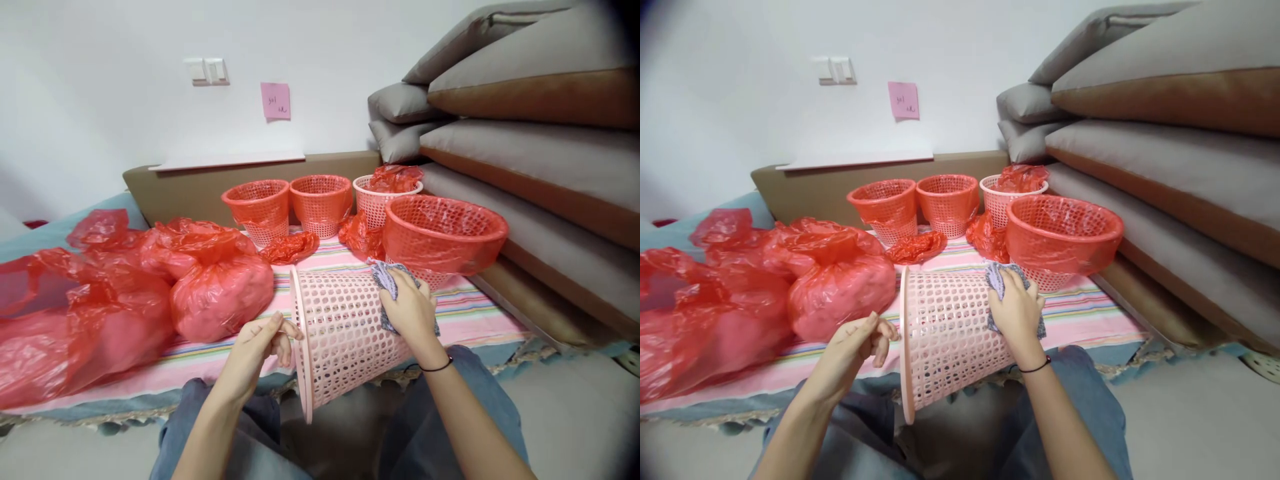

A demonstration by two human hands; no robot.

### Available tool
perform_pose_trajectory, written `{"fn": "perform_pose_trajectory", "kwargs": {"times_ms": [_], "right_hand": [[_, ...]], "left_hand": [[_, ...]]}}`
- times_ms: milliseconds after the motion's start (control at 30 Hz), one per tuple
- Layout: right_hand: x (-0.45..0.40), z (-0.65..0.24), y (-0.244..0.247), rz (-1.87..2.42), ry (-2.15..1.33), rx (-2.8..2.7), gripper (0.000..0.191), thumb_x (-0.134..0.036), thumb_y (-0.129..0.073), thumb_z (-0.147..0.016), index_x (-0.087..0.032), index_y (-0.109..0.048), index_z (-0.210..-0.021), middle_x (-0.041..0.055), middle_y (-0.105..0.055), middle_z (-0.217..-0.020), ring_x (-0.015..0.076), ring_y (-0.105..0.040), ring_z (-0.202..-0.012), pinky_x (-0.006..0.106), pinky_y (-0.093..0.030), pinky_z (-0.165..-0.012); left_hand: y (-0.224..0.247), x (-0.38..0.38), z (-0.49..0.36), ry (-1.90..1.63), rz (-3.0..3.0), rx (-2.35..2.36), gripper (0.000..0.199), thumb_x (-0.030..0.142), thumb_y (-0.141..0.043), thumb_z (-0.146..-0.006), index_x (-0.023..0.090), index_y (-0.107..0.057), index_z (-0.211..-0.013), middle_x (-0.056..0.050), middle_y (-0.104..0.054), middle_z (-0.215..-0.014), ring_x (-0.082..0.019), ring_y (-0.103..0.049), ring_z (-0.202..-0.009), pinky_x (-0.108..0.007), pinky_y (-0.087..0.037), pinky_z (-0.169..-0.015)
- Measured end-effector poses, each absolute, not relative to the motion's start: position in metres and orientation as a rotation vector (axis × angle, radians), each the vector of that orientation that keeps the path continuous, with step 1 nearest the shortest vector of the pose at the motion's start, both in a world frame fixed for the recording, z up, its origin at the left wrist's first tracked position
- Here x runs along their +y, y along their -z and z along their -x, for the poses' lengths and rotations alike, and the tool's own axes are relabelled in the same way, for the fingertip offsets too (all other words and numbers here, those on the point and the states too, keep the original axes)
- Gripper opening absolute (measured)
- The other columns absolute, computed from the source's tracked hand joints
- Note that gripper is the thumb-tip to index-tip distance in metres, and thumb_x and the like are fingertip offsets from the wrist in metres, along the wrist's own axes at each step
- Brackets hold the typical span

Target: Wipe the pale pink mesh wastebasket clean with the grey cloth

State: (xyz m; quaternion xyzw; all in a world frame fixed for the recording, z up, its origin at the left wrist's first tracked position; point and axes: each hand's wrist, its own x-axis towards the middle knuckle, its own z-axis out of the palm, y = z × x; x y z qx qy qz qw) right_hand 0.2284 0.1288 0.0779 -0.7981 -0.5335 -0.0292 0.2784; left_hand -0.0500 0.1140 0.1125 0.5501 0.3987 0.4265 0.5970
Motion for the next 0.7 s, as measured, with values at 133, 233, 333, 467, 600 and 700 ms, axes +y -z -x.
{"fn": "perform_pose_trajectory", "kwargs": {"times_ms": [133,233,333,467,600,700], "right_hand": [[0.137,-0.229,-0.076,2.156,0.088,-1.423,0.049,-0.033,-0.044,-0.093,-0.023,-0.056,-0.139,0.0015,-0.052,-0.150,0.0354,-0.048,-0.122,0.055,-0.042,-0.098],[0.140,-0.228,-0.077,2.157,0.103,-1.408,0.048,-0.033,-0.044,-0.093,-0.024,-0.057,-0.138,0.0005,-0.052,-0.149,0.0347,-0.048,-0.121,0.054,-0.042,-0.098],[0.141,-0.228,-0.078,2.163,0.102,-1.412,0.048,-0.034,-0.044,-0.093,-0.024,-0.057,-0.138,0.0000,-0.053,-0.149,0.0353,-0.048,-0.121,0.054,-0.041,-0.098],[0.143,-0.229,-0.079,2.186,0.090,-1.422,0.050,-0.034,-0.043,-0.092,-0.024,-0.056,-0.139,0.0001,-0.052,-0.150,0.0356,-0.048,-0.121,0.053,-0.041,-0.097],[0.146,-0.231,-0.077,2.170,0.097,-1.432,0.050,-0.035,-0.042,-0.092,-0.024,-0.057,-0.138,0.0004,-0.052,-0.149,0.0355,-0.048,-0.120,0.053,-0.041,-0.096],[0.145,-0.231,-0.075,2.138,0.119,-1.432,0.051,-0.035,-0.041,-0.091,-0.023,-0.058,-0.137,0.0021,-0.055,-0.147,0.0350,-0.048,-0.118,0.052,-0.041,-0.095]], "left_hand": [[-0.101,0.129,0.053,-0.983,-1.183,0.959,0.053,0.066,-0.071,-0.076,0.013,-0.068,-0.068,0.000,-0.052,-0.046,-0.009,-0.046,-0.042,-0.020,-0.033,-0.047],[-0.095,0.135,0.054,-1.004,-1.119,0.930,0.047,0.056,-0.083,-0.067,0.015,-0.060,-0.067,0.003,-0.053,-0.050,-0.006,-0.041,-0.042,-0.018,-0.029,-0.045],[-0.091,0.137,0.053,-1.047,-1.098,0.919,0.048,0.050,-0.088,-0.062,0.016,-0.055,-0.065,0.006,-0.047,-0.047,-0.004,-0.036,-0.040,-0.017,-0.027,-0.045],[-0.085,0.138,0.050,-1.078,-1.073,0.938,0.051,0.056,-0.086,-0.062,0.015,-0.055,-0.062,0.006,-0.044,-0.044,-0.003,-0.031,-0.038,-0.018,-0.024,-0.043],[-0.080,0.139,0.047,-1.113,-1.028,0.939,0.051,0.056,-0.086,-0.062,0.014,-0.057,-0.065,0.007,-0.044,-0.048,-0.002,-0.029,-0.037,-0.018,-0.017,-0.042],[-0.078,0.137,0.047,-1.110,-1.014,0.913,0.050,0.057,-0.083,-0.066,0.014,-0.057,-0.067,0.007,-0.041,-0.044,-0.002,-0.026,-0.037,-0.018,-0.013,-0.042]]}}
